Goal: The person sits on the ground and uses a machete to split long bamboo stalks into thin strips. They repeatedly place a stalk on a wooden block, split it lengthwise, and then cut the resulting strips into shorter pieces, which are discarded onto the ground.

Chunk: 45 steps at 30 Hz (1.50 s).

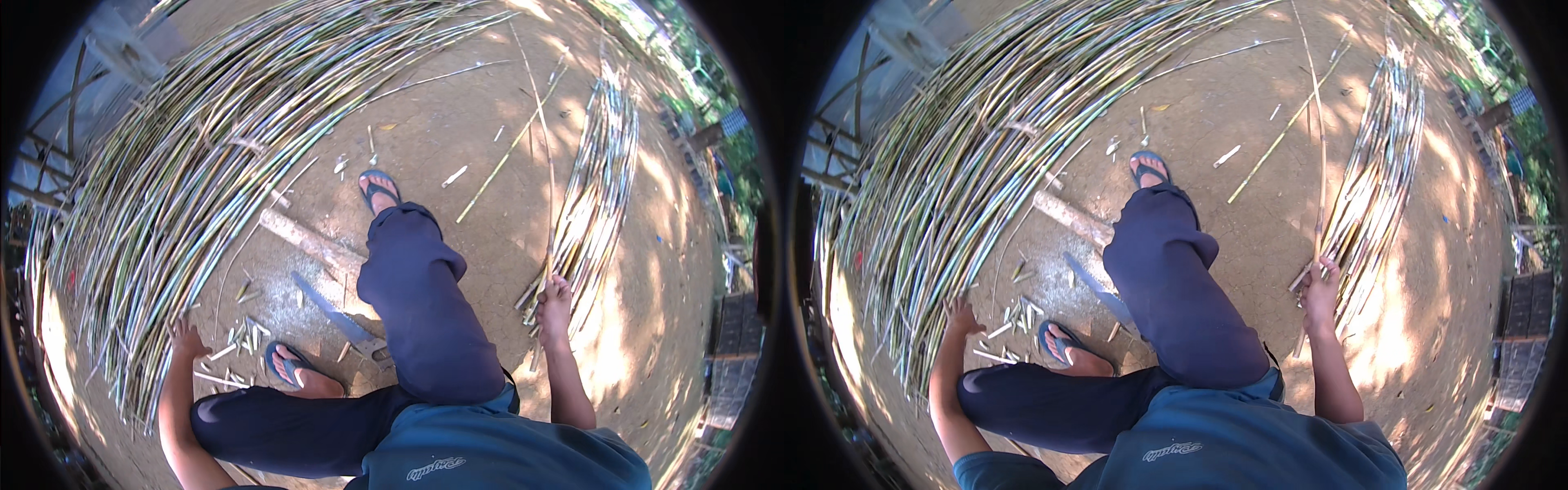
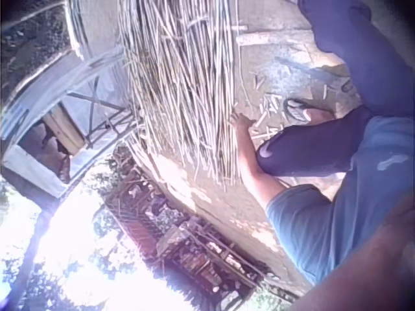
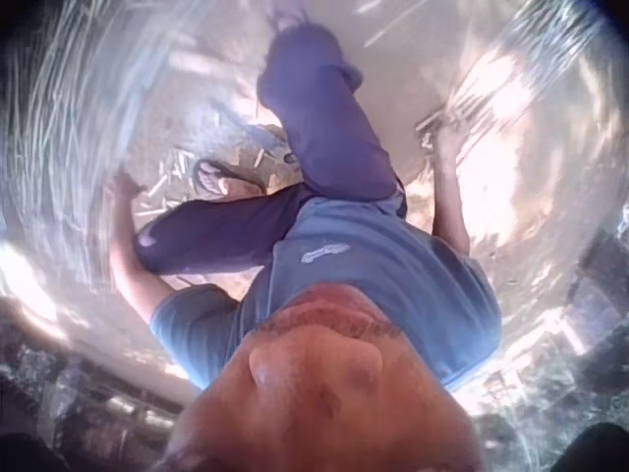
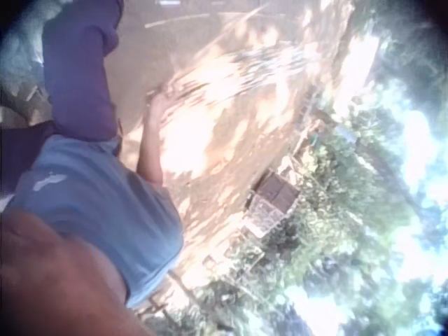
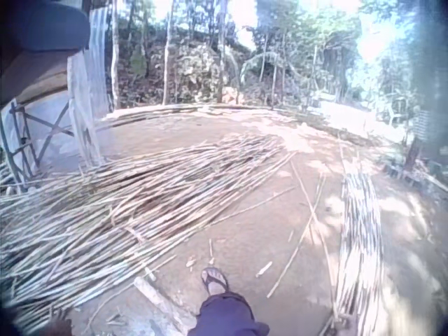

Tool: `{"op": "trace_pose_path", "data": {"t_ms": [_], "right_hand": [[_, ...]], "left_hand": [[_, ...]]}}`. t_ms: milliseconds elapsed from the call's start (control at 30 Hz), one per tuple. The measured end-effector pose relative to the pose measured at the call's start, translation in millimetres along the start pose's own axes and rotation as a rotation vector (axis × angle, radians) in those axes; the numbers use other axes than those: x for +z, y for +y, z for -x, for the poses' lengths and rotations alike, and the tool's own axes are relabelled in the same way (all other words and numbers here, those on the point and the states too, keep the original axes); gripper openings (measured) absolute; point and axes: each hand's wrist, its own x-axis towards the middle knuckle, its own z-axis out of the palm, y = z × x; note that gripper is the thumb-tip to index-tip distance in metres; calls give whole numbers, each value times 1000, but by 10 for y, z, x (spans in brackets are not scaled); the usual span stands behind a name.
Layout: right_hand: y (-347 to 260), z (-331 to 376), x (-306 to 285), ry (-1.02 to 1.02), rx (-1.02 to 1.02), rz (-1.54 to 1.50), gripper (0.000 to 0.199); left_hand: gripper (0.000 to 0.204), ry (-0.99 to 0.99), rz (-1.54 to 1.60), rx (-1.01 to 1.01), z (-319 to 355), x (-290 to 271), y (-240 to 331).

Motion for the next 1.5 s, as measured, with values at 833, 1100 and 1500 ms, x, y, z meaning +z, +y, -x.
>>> {"op": "trace_pose_path", "data": {"t_ms": [833, 1100, 1500], "right_hand": [[879, -2391, -1626, 688, -144, 653, 41], [2104, -3459, -2665, 717, -39, 946, 29], [1533, -2475, -890, 777, -526, 1190, 59]], "left_hand": [[47, 155, 552, 243, -92, 146, -205], [45, 149, 621, 242, 179, 31, -11], [45, -60, 714, 237, 87, 286, -134]]}}
